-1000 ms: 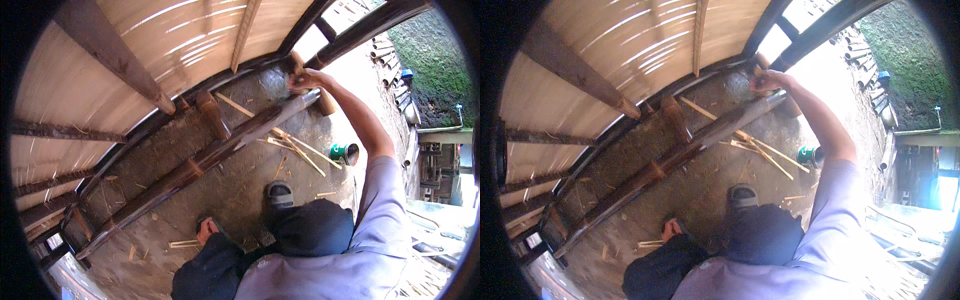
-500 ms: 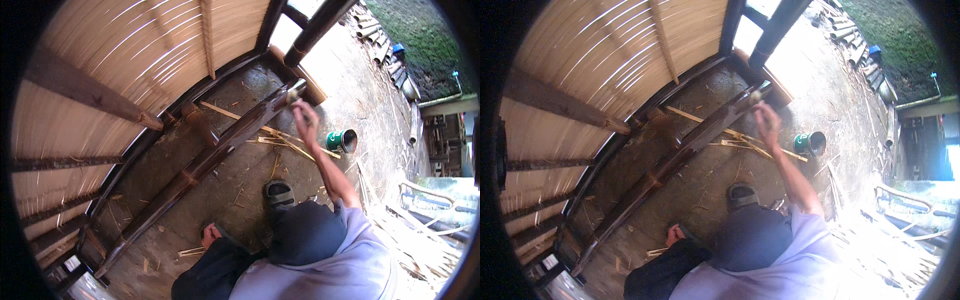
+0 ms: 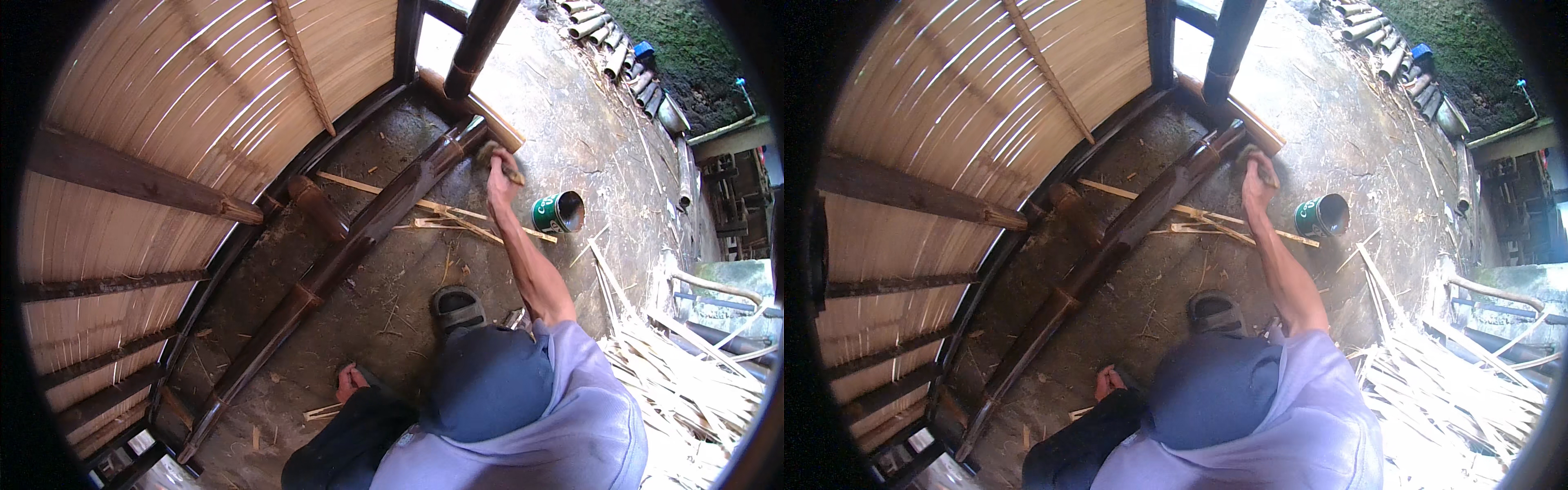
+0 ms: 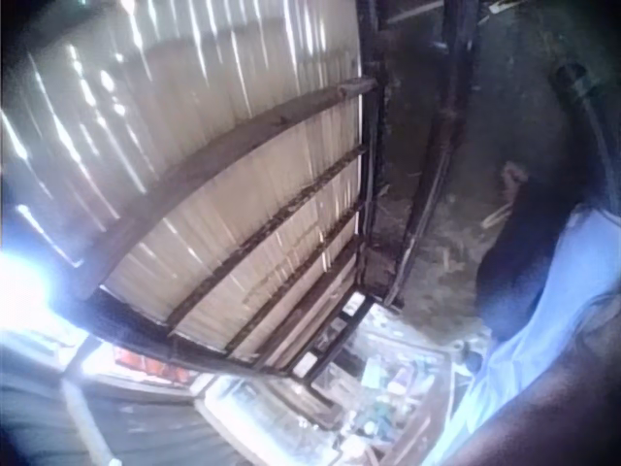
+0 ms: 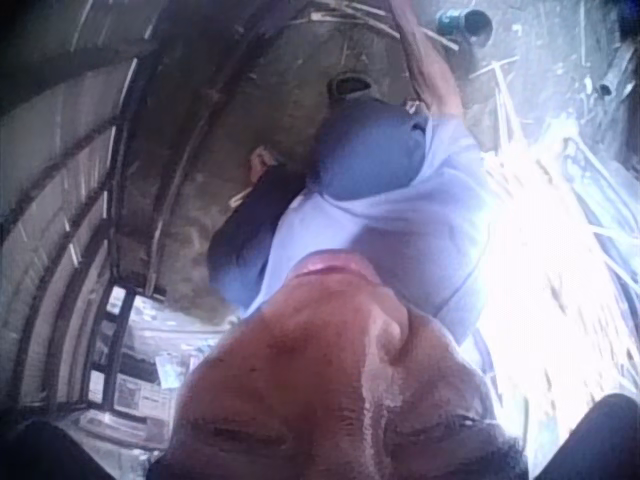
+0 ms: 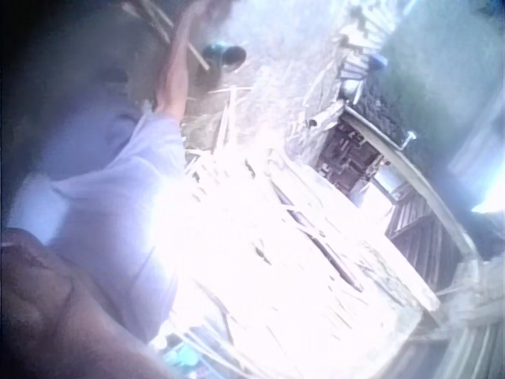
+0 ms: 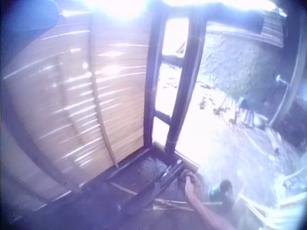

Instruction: The person applies varnish to a bamboo chair frame using a brush and a small can. They repeatedly dip the brush into the can and coat the legs and seat frame, occasionally repositioning the chair to reach different sections.

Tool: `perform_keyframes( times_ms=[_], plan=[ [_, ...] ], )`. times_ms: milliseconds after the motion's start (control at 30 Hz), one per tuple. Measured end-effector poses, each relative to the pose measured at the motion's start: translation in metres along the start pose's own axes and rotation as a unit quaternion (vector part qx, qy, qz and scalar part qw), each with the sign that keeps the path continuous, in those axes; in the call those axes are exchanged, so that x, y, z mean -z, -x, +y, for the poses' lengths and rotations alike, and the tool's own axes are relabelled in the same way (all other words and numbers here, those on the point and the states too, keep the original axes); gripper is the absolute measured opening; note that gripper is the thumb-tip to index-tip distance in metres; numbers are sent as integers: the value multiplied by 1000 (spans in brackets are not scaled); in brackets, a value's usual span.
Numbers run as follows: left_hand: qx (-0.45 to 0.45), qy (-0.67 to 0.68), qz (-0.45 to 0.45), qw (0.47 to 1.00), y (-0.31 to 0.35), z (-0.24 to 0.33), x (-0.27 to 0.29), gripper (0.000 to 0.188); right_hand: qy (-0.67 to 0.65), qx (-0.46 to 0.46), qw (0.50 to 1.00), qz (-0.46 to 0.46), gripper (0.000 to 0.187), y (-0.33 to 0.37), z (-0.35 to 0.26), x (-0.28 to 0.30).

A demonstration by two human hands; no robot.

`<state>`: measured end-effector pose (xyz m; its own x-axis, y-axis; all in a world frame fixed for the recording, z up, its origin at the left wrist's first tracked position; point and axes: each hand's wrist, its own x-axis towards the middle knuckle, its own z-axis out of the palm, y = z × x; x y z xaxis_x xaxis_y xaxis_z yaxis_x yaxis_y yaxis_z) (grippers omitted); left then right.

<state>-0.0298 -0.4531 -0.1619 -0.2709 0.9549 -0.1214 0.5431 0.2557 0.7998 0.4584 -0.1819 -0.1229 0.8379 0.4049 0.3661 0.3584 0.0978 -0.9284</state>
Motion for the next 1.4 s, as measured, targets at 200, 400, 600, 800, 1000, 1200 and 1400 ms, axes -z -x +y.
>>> perform_keyframes(
  times_ms=[200, 400, 600, 800, 1000, 1200, 1400],
  plan=[
    [12, -45, -19, 999, -5, 17, 0, 17, -124, -166, 978, -3, 12, 35, -1, -16],
    [84, -96, -37, 991, -2, 41, 8, 19, -154, -373, 906, -127, 12, 181, -72, -10],
    [54, -80, -32, 995, -4, 38, 6, 19, -261, -523, 811, -5, 16, 145, -83, -21],
    [57, -129, -25, 990, 1, 49, 19, 17, -227, -589, 770, -93, 20, 195, -109, -17],
    [23, -84, -19, 996, -2, 41, 10, 14, -87, 9, 893, -442, 10, 210, -143, -6],
    [47, -84, -25, 995, 0, 41, 11, 14, -31, -73, 888, -452, 18, 115, -104, -2],
    [12, -93, -14, 995, -5, 34, 1, 13, 17, 160, 951, -265, 15, 105, -75, -9]
  ],
)
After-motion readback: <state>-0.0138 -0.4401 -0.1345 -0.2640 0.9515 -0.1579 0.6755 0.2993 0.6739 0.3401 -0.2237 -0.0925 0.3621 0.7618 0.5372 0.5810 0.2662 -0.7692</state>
